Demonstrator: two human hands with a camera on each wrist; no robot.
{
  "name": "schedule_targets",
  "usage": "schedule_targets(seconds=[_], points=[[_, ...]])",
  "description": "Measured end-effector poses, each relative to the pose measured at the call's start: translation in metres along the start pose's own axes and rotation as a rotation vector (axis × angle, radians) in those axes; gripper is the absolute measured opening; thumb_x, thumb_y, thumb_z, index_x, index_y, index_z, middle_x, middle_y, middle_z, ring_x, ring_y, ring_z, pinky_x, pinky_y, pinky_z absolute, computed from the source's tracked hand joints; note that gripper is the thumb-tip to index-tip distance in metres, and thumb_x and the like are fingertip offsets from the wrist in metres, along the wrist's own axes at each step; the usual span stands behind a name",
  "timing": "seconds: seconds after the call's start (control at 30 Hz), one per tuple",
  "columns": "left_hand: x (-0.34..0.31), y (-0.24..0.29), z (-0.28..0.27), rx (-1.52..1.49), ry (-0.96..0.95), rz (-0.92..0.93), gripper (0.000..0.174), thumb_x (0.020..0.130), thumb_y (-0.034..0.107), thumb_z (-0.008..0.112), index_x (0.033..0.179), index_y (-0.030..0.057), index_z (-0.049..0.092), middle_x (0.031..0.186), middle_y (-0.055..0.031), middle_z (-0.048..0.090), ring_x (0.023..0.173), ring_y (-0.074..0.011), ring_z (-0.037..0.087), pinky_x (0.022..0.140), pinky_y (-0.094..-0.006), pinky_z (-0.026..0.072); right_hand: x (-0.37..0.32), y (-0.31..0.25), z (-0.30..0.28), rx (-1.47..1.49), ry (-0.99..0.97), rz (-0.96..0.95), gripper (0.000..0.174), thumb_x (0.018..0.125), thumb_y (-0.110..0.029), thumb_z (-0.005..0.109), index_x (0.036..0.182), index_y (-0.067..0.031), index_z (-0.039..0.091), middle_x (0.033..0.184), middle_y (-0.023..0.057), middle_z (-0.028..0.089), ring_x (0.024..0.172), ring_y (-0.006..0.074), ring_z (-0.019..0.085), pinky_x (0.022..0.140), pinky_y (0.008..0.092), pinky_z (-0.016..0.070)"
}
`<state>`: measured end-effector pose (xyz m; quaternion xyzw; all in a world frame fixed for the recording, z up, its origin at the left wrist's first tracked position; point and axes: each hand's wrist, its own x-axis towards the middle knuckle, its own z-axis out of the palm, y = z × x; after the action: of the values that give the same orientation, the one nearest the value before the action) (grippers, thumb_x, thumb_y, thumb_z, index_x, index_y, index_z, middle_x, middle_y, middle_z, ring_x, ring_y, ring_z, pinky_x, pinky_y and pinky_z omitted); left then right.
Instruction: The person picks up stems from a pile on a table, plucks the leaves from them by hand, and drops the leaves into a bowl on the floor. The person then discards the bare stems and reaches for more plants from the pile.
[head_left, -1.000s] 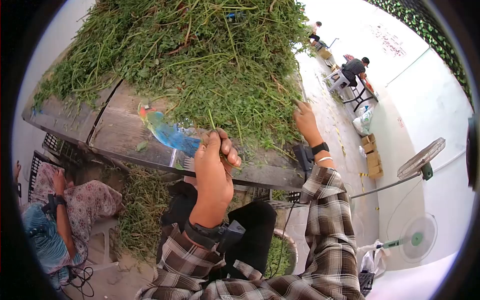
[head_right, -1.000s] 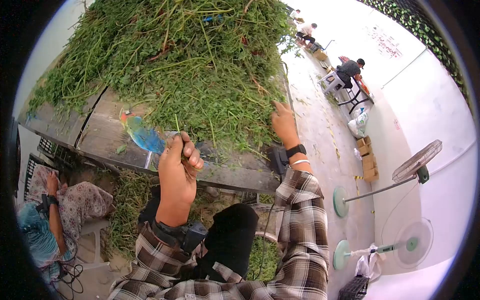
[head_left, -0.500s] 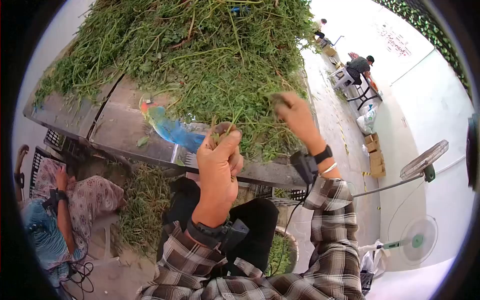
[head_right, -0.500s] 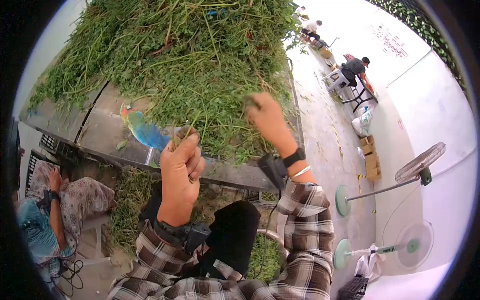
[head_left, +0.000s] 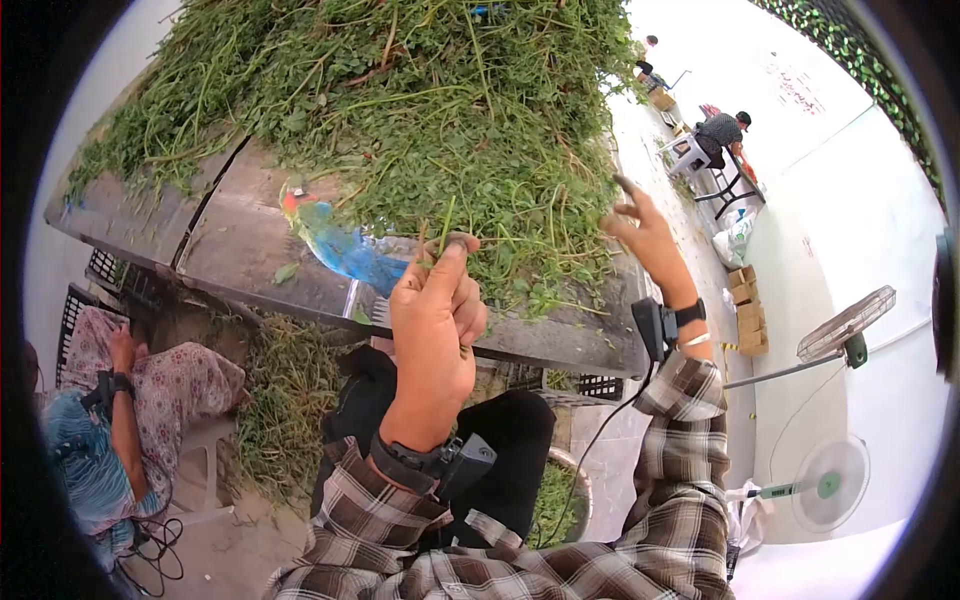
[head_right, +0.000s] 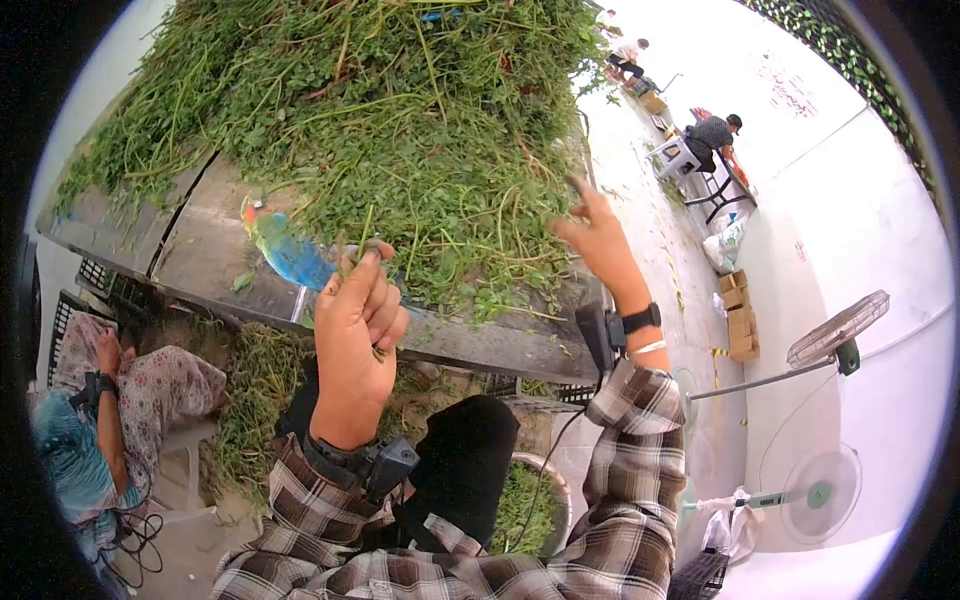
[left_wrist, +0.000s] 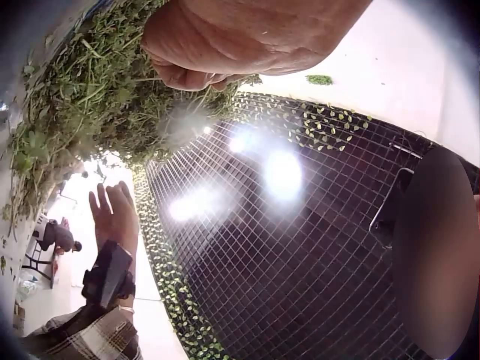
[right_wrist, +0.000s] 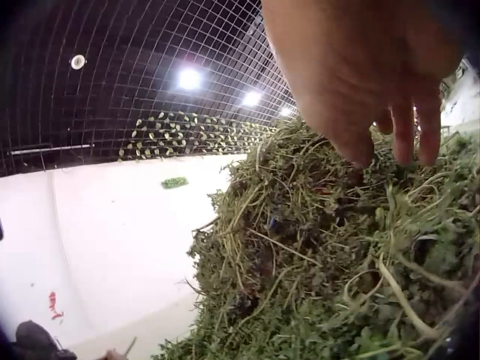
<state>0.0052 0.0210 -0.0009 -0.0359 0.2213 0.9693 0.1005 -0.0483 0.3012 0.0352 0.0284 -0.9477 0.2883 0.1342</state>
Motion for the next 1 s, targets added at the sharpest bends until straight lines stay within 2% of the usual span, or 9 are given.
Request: schedule_targets(seconds=[0.2,0.3,0.4,0.5,0.6,0.73,0.87,0.9,1.0], points=[[-0.001,-0.002,0.001,0.005,-0.030,-0.011,0.013,0.090,0.013,0.049,0.094,0.0006,0.051,0.054,0.0079,0.026,0.042,-0.0021,0.023,0.037,-0.0197,0.0191,-0.024,-0.011,0.022,-0.229,-0.322,0.085,0.097,0.063,-0.030,0.075,0.138,-0.0035,0.020,0.133,0.0289,0.032,0.107,0.0323,0.050,0.091,0.0356,0.0408],[-0.001,-0.004,0.002,0.019,-0.028,-0.014,0.014,0.090,0.014,0.049,0.094,0.0006,0.051,0.054,0.0077,0.026,0.042,-0.0021,0.023,0.037,-0.0195,0.0190,-0.012,0.016,0.042,-0.405,-0.275,0.033,0.094,0.064,-0.028,0.073,0.136,0.0006,0.020,0.132,0.0309,0.032,0.111,0.0379,0.047,0.091,0.0381,0.0413],[-0.001,-0.004,0.001,0.023,-0.018,-0.018,0.014,0.090,0.014,0.050,0.094,0.0007,0.051,0.054,0.0075,0.026,0.042,-0.0021,0.023,0.037,-0.0195,0.0191,0.013,0.034,0.055,-0.367,-0.071,-0.024,0.079,0.068,-0.021,0.068,0.132,0.0036,0.030,0.126,0.0290,0.042,0.104,0.0366,0.052,0.090,0.0357,0.0404],[0.000,-0.002,0.001,0.030,-0.026,-0.008,0.014,0.090,0.014,0.050,0.095,0.0009,0.050,0.054,0.0075,0.026,0.042,-0.0021,0.023,0.037,-0.0196,0.0193,0.037,0.037,0.061,-0.264,0.169,0.055,0.055,0.067,-0.017,0.065,0.114,0.0072,0.049,0.098,0.0268,0.059,0.094,0.0384,0.056,0.083,0.0383,0.0440],[0.000,-0.003,0.002,0.029,-0.014,-0.022,0.014,0.090,0.014,0.050,0.095,0.0010,0.050,0.054,0.0077,0.026,0.042,-0.0020,0.023,0.038,-0.0197,0.0194,0.057,0.032,0.049,-0.084,0.266,0.074,0.050,0.070,-0.016,0.063,0.112,0.0068,0.050,0.098,0.0261,0.059,0.091,0.0376,0.057,0.079,0.0385,0.0443],[0.001,0.000,0.001,0.020,-0.016,-0.028,0.015,0.090,0.015,0.049,0.096,0.0012,0.050,0.054,0.0077,0.026,0.042,-0.0020,0.023,0.038,-0.0196,0.0193,0.052,0.018,0.040,-0.085,0.224,0.029,0.048,0.074,-0.019,0.061,0.114,0.0043,0.051,0.098,0.0244,0.059,0.089,0.0351,0.057,0.079,0.0373,0.0440],[0.000,0.004,0.000,0.003,-0.027,-0.024,0.015,0.090,0.015,0.049,0.095,0.0013,0.050,0.055,0.0078,0.026,0.042,-0.0019,0.023,0.038,-0.0193,0.0195,0.032,0.036,0.032,-0.013,-0.146,0.069,0.051,0.073,-0.020,0.063,0.117,0.0019,0.049,0.102,0.0202,0.059,0.085,0.0297,0.059,0.077,0.0356,0.0452],[0.000,0.004,0.000,0.000,-0.026,-0.028,0.015,0.090,0.015,0.049,0.095,0.0013,0.050,0.055,0.0078,0.026,0.042,-0.0019,0.023,0.038,-0.0193,0.0195,0.023,0.018,0.026,0.037,-0.120,0.242,0.050,0.073,-0.020,0.063,0.116,0.0012,0.051,0.104,0.0192,0.059,0.083,0.0246,0.060,0.075,0.0339,0.0465],[0.000,0.006,-0.001,0.003,-0.033,-0.024,0.014,0.090,0.015,0.049,0.095,0.0014,0.050,0.055,0.0078,0.026,0.043,-0.0019,0.024,0.038,-0.0192,0.0198,0.017,0.024,0.015,-0.050,0.100,0.101,0.046,0.073,-0.018,0.063,0.114,0.0016,0.053,0.102,0.0166,0.059,0.078,0.0210,0.060,0.069,0.0312,0.0479]])
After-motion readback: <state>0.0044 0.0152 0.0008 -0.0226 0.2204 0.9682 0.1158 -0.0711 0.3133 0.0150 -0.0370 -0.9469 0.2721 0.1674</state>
